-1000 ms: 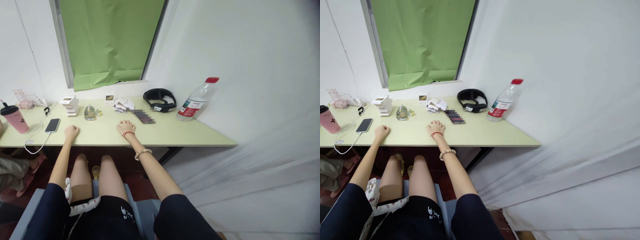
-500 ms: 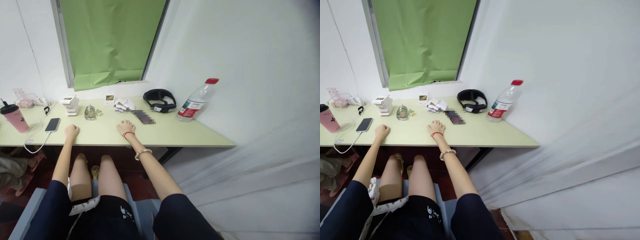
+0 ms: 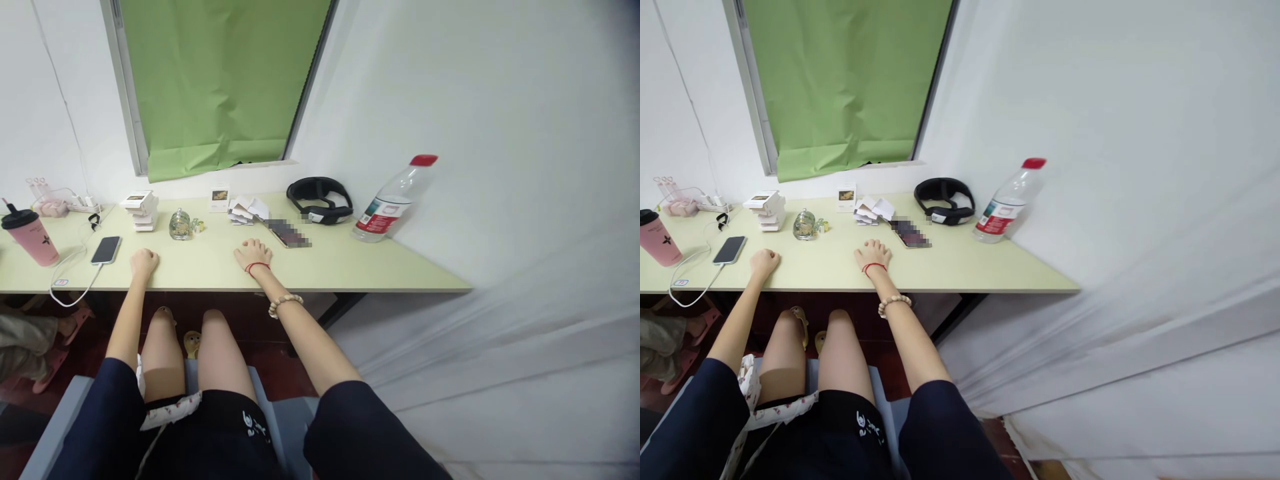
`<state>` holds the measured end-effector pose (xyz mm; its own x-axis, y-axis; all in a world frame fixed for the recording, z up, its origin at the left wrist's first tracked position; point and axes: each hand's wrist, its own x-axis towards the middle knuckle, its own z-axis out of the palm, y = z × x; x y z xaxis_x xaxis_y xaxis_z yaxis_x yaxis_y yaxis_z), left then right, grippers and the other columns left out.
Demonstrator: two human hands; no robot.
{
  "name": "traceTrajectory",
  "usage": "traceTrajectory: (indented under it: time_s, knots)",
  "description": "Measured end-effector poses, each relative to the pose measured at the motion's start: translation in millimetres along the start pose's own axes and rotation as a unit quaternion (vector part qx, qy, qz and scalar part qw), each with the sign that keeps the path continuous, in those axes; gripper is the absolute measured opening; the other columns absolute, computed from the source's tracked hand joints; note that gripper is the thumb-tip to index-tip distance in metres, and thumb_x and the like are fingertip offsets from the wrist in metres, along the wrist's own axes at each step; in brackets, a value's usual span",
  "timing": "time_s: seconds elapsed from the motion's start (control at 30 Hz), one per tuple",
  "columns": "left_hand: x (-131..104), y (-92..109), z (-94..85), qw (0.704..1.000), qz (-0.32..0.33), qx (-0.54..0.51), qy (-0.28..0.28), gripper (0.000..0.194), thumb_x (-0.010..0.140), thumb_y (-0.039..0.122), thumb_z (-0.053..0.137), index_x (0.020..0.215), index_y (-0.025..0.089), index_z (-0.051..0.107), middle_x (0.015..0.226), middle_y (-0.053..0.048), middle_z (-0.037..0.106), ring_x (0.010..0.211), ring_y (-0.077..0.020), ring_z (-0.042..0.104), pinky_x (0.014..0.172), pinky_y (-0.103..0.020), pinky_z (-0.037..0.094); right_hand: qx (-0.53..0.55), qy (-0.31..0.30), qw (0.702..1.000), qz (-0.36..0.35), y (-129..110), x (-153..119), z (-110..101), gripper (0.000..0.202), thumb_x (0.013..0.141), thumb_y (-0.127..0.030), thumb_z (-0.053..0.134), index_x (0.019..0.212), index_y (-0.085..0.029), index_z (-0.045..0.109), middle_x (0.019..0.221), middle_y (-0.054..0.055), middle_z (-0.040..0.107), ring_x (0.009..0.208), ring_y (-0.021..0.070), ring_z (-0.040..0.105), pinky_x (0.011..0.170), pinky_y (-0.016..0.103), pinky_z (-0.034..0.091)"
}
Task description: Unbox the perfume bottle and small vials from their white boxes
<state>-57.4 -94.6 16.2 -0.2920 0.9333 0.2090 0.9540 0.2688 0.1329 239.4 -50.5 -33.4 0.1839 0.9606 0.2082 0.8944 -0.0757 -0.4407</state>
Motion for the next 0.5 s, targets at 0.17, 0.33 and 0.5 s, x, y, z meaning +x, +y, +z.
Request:
traceTrajectory:
  time_s: [0.17, 0.33, 0.5]
  knots:
    - [0.1, -1.0, -1.0, 1.000, 0.001, 0.002, -0.003, 0.034, 0.084, 0.031, 0.041, 0.086, 0.015, 0.071, 0.092, -0.015, 0.069, 0.091, -0.0260, 0.063, 0.074, -0.031, 0.044, -0.010, -0.010, 1.000, -0.006, -0.8, 0.0, 0.7, 0.036, 0.084, -0.033, 0.040, 0.114, -0.019, 0.052, 0.122, 0.011, 0.051, 0.113, 0.0261, 0.043, 0.097, 0.042, 0.027]
    - [0.4, -1.3, -1.1, 1.000, 0.002, 0.004, -0.003, 0.035, 0.084, 0.031, 0.040, 0.087, 0.015, 0.071, 0.092, -0.015, 0.070, 0.090, -0.0264, 0.064, 0.073, -0.032, 0.044, -0.018, -0.016, 1.000, -0.008, -1.2, -0.6, -0.1, 0.037, 0.085, -0.033, 0.040, 0.116, -0.019, 0.052, 0.123, 0.012, 0.049, 0.113, 0.0266, 0.042, 0.097, 0.042, 0.027]
    - [0.5, -1.2, -0.7, 1.000, -0.002, 0.007, -0.002, 0.036, 0.085, 0.031, 0.039, 0.088, 0.014, 0.071, 0.092, -0.015, 0.069, 0.091, -0.0268, 0.064, 0.073, -0.032, 0.044, -0.022, -0.025, 0.999, -0.012, -0.3, -0.8, -0.2, 0.038, 0.086, -0.035, 0.038, 0.119, -0.020, 0.051, 0.124, 0.011, 0.048, 0.115, 0.0272, 0.041, 0.098, 0.043, 0.025]
